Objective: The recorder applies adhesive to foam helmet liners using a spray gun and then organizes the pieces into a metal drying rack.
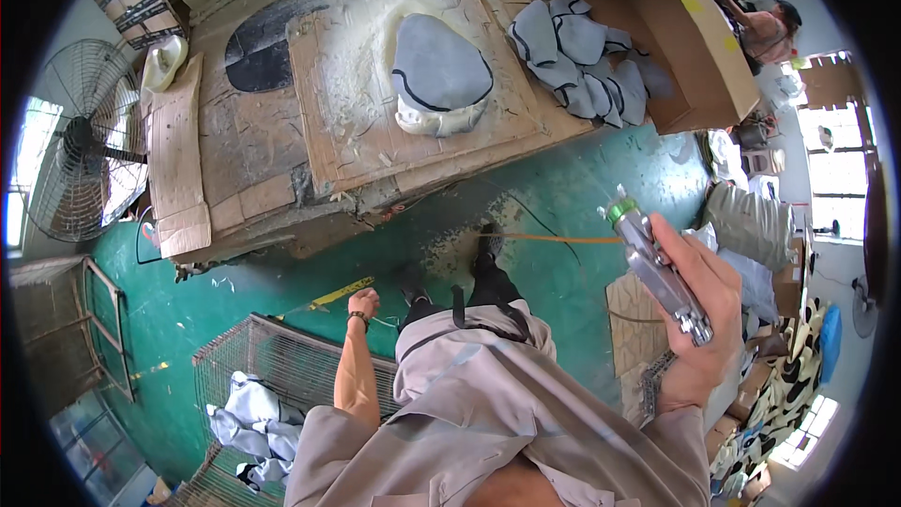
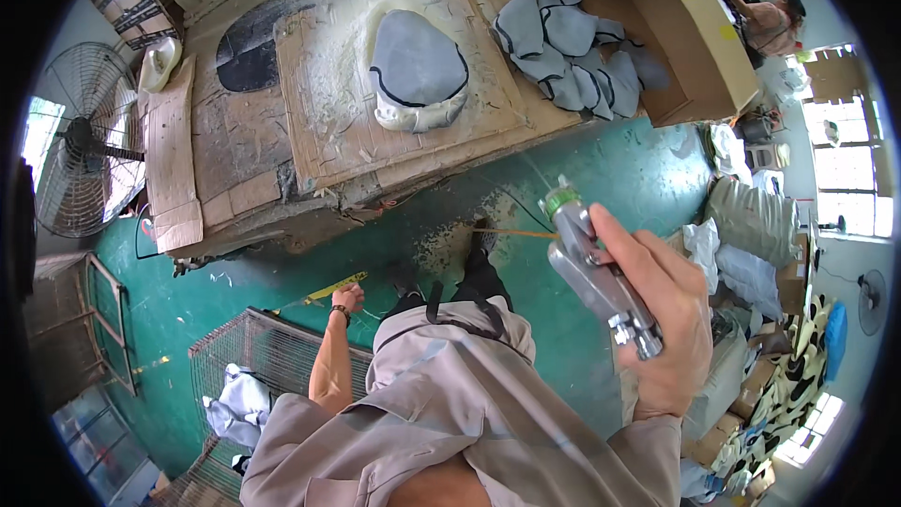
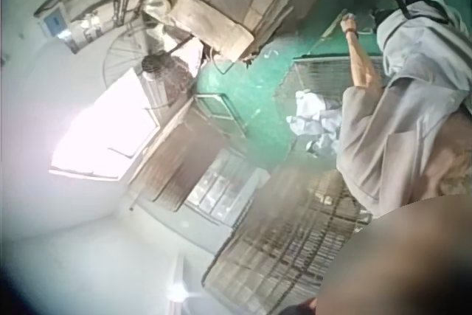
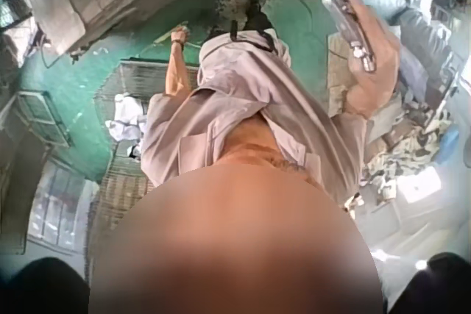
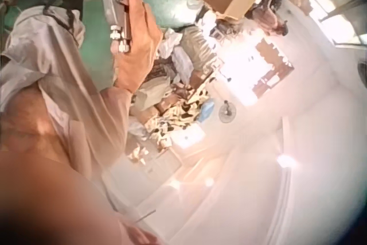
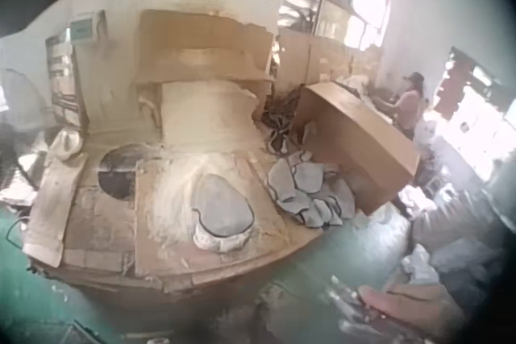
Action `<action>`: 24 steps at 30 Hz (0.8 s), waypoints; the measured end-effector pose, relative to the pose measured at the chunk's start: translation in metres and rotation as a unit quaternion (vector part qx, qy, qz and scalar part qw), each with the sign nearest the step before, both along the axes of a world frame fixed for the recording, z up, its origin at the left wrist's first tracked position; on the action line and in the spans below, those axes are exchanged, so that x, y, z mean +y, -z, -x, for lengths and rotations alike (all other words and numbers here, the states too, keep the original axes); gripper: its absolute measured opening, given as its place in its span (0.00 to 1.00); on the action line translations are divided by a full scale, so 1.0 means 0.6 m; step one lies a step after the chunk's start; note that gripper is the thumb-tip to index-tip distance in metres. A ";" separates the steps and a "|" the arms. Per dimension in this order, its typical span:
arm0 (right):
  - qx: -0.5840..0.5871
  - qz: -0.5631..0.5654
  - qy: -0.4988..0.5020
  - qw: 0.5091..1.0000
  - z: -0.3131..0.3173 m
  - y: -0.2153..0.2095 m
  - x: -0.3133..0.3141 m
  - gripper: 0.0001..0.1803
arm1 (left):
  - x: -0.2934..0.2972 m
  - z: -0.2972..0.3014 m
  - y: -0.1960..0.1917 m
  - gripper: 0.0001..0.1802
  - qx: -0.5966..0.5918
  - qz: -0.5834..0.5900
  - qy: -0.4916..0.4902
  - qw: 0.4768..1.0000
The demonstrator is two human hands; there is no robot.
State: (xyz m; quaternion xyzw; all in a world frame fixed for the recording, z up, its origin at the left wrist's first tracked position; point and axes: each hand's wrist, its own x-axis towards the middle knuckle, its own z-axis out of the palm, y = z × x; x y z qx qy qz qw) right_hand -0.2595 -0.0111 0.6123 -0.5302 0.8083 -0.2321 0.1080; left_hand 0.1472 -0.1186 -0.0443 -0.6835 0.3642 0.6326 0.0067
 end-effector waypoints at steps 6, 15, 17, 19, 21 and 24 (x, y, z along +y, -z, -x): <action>-0.005 0.025 -0.057 0.998 -0.093 -0.013 -0.043 0.37 | -0.008 -0.075 0.012 0.12 -0.010 -0.002 -0.050 0.999; 0.089 -0.040 -0.138 0.986 -0.187 -0.026 -0.048 0.35 | 0.085 -0.105 0.048 0.13 -0.001 -0.073 -0.105 0.992; 0.120 -0.055 -0.150 0.980 -0.192 -0.024 -0.034 0.36 | 0.102 -0.102 0.051 0.12 -0.003 -0.098 -0.102 0.990; 0.116 -0.050 -0.153 0.980 -0.187 -0.021 -0.016 0.36 | 0.109 -0.093 0.049 0.13 0.003 -0.092 -0.088 0.992; 0.110 -0.040 -0.153 0.981 -0.174 -0.018 0.006 0.36 | 0.103 -0.073 0.040 0.12 -0.028 -0.081 -0.065 0.994; 0.080 -0.027 -0.160 0.984 -0.131 -0.012 0.038 0.37 | 0.056 -0.008 0.011 0.10 0.005 0.040 -0.030 0.999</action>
